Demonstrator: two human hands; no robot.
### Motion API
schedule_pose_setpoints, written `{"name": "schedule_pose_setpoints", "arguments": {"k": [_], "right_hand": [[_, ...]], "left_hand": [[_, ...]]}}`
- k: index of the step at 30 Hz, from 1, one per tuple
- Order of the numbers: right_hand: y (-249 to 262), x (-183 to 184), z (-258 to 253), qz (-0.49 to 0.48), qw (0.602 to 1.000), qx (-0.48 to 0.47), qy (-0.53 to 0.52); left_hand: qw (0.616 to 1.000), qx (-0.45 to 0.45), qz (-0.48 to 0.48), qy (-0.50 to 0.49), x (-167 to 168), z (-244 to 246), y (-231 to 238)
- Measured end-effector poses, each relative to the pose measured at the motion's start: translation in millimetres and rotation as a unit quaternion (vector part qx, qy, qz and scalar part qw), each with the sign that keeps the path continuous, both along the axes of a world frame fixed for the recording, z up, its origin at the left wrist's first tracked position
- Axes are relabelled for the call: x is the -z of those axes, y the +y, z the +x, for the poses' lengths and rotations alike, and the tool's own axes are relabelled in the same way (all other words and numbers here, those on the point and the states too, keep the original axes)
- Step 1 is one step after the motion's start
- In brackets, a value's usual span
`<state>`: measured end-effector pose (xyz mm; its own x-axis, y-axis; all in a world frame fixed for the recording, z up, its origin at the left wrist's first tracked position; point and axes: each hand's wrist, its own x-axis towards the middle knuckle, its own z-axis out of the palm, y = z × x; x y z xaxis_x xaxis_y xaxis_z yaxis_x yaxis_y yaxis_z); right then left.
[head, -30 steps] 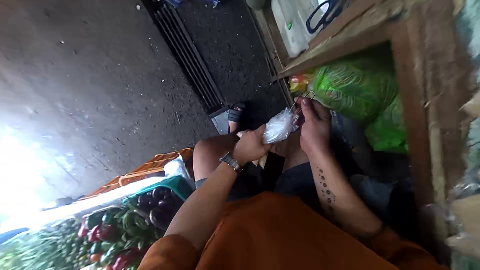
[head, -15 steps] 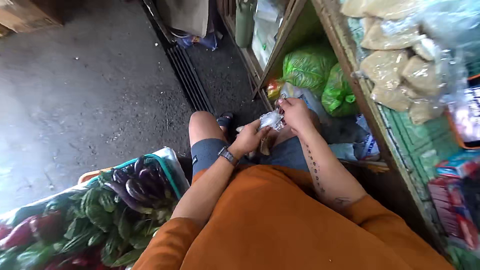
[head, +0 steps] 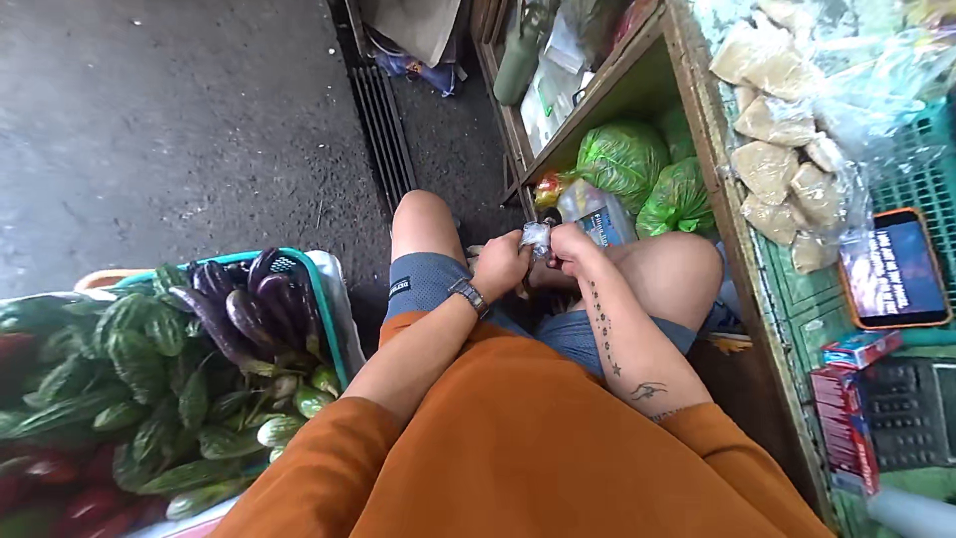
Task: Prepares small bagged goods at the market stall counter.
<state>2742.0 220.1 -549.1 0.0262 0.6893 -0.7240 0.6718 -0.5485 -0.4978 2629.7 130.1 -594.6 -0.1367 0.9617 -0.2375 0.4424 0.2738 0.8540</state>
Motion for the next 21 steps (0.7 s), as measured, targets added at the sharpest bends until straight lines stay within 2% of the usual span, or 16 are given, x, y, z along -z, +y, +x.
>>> {"name": "schedule_pose_setpoints", "arguments": {"k": [5, 10, 17, 21], "right_hand": [[8, 9, 11, 0.002, 0.996, -0.039, -0.085], [17, 24, 21, 0.002, 0.992, -0.06, -0.114], [9, 22, 17, -0.027, 0.997, -0.057, -0.042], [8, -3, 26, 0.009, 0.997, -0.075, -0.009]], "left_hand": [[0.999, 0.006, -0.039, 0.028, 8, 11, 12], [0.997, 0.02, -0.075, 0.022, 22, 18, 28], [0.99, -0.013, -0.135, 0.026, 39, 10, 43], [0.986, -0.074, -0.148, -0.009, 48, -2, 46]]}}
